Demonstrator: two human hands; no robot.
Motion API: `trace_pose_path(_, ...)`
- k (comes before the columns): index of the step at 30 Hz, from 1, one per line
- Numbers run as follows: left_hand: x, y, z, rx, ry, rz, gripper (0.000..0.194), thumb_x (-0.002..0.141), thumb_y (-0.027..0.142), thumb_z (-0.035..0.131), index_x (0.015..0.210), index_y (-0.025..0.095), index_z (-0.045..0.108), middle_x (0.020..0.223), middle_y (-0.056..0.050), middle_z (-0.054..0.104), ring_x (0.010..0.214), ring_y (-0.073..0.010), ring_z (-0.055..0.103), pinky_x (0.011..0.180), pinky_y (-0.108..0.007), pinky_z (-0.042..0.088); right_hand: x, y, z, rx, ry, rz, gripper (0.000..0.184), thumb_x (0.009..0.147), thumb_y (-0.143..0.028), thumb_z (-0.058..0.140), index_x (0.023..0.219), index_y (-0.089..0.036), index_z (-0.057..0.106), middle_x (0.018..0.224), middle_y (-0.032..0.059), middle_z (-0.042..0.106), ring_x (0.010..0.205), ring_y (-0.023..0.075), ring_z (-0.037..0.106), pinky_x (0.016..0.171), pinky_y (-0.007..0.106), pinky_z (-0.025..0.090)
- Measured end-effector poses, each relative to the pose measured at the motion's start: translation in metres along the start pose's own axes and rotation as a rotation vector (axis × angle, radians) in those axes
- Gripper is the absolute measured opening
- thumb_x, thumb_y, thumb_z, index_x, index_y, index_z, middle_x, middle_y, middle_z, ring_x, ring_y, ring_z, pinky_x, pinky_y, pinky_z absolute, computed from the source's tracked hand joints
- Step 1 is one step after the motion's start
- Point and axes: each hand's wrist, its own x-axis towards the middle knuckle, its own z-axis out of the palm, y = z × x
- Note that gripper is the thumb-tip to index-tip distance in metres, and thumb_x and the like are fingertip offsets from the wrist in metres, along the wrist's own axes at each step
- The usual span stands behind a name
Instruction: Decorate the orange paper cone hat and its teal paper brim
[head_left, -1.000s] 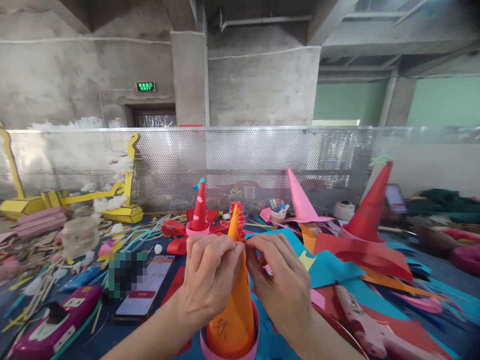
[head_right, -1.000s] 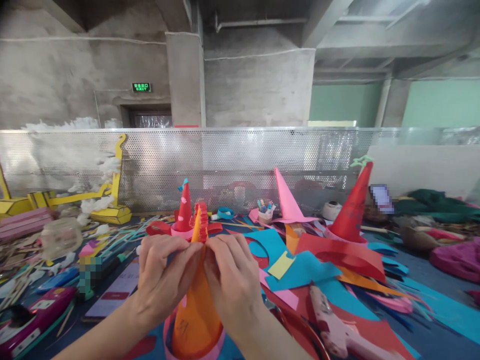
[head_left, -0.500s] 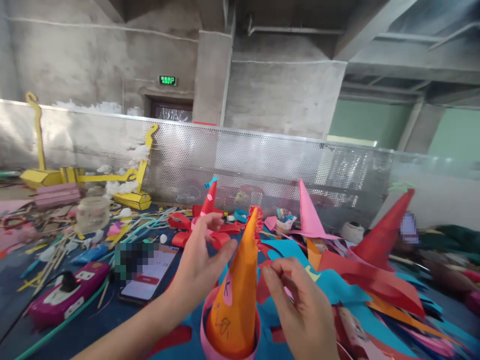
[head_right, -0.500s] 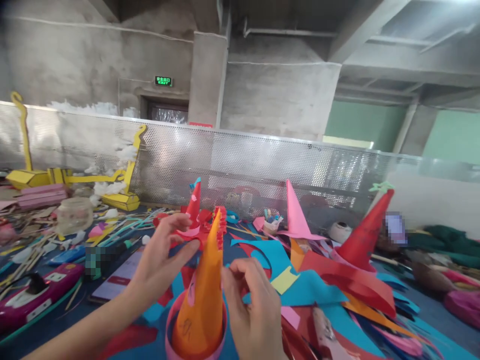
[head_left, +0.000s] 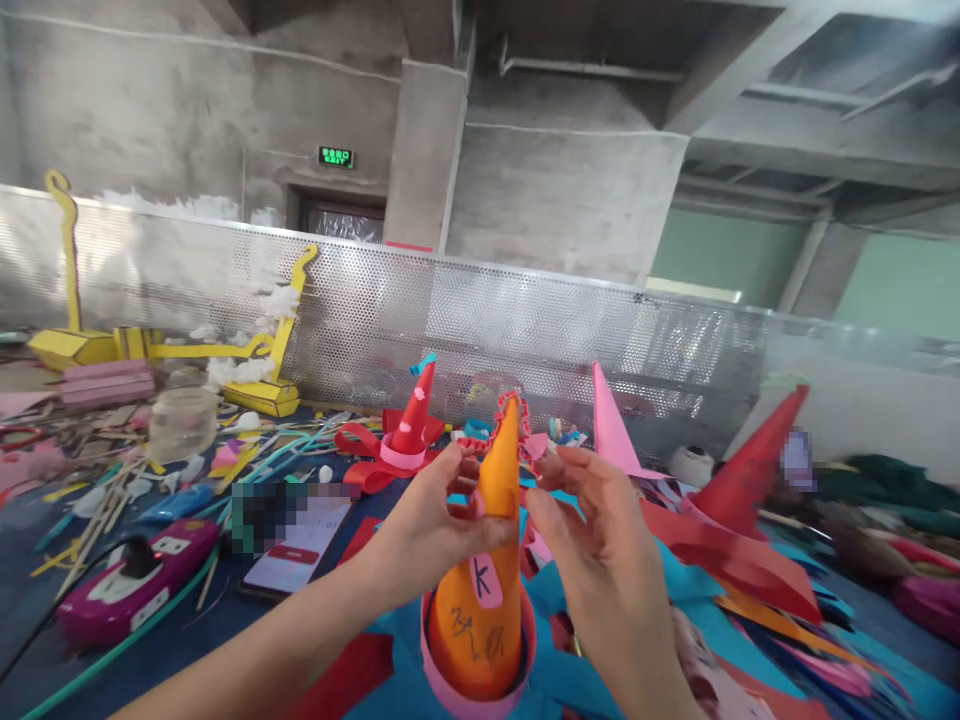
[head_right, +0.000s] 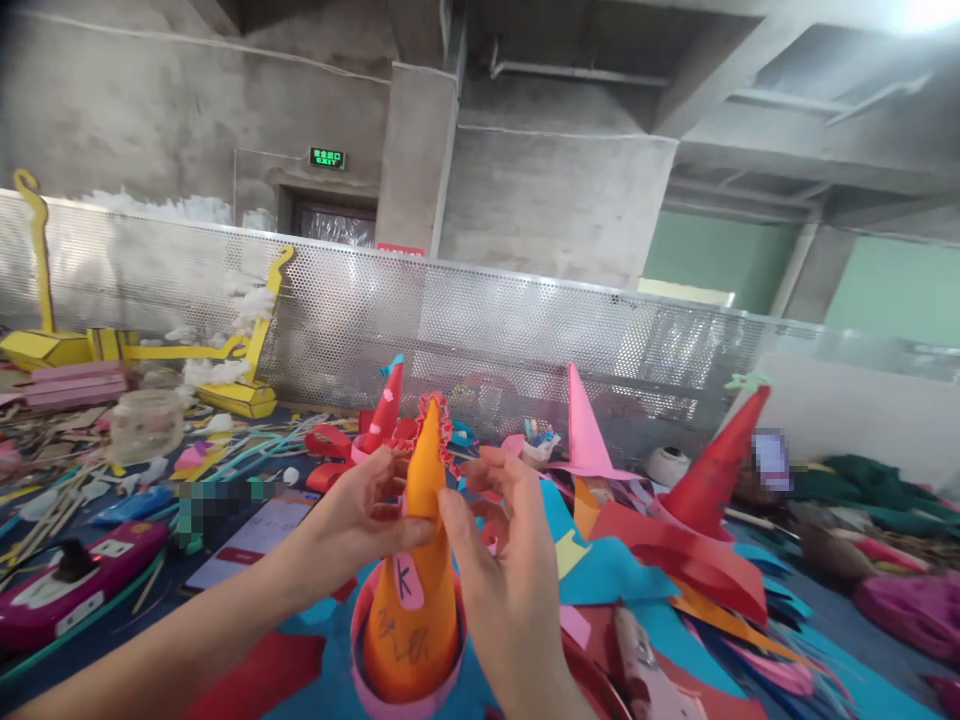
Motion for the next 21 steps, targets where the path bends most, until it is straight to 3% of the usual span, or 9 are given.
trace_pose_path(4, -0.008, -0.003, 0.002, 0.078, 0.026, 0.047, 0.03, 0.075, 0.026, 0.073, 0.101, 0.019, 0.06, 0.106, -0.01, 0.065, 0.101, -0.025, 0.063, 0.084, -0.041, 0.053, 0.009, -0.009, 0.001, 0.043, -0.052, 0.028, 0.03, 0.085, -0.039, 0.066, 0.11, -0.023, 0.059, 0.101, 0.0072, 0.07, 0.094, 0.0212, 0.068, 0.075, 0.033, 0.062)
trace_pose_path(12, -0.012, -0.009, 0.009, 0.148, 0.088, 0.017, 0.028, 0.072, 0.018, 0.069, 0.098, 0.019, 0.06, 0.104, -0.009, 0.066, 0.098, -0.0255, 0.063, 0.086, -0.046, 0.053, 0.008, -0.003, 0.0, 0.082, -0.06, 0.039, 0.02, 0.087, -0.035, 0.063, 0.104, -0.024, 0.063, 0.099, 0.0044, 0.07, 0.09, 0.0179, 0.069, 0.076, 0.031, 0.061)
trace_pose_path(16, -0.014, -0.01, 0.008, 0.091, 0.044, -0.006, 0.032, 0.072, 0.025, 0.072, 0.1, 0.019, 0.057, 0.107, -0.011, 0.064, 0.099, -0.0264, 0.063, 0.084, -0.045, 0.055, 0.006, -0.002, 0.001, 0.09, -0.071, 0.054, 0.028, 0.086, -0.038, 0.065, 0.109, -0.023, 0.06, 0.102, 0.0065, 0.069, 0.095, 0.0202, 0.067, 0.077, 0.033, 0.061)
trace_pose_path(21, -0.015, -0.008, 0.004, 0.018, -0.005, -0.03, 0.028, 0.076, 0.029, 0.072, 0.097, 0.018, 0.057, 0.106, -0.011, 0.065, 0.098, -0.0253, 0.064, 0.081, -0.042, 0.056, 0.003, 0.002, 0.004, 0.067, -0.11, 0.08, 0.052, 0.081, -0.046, 0.07, 0.122, -0.022, 0.052, 0.121, 0.0126, 0.063, 0.113, 0.0274, 0.06, 0.085, 0.042, 0.058)
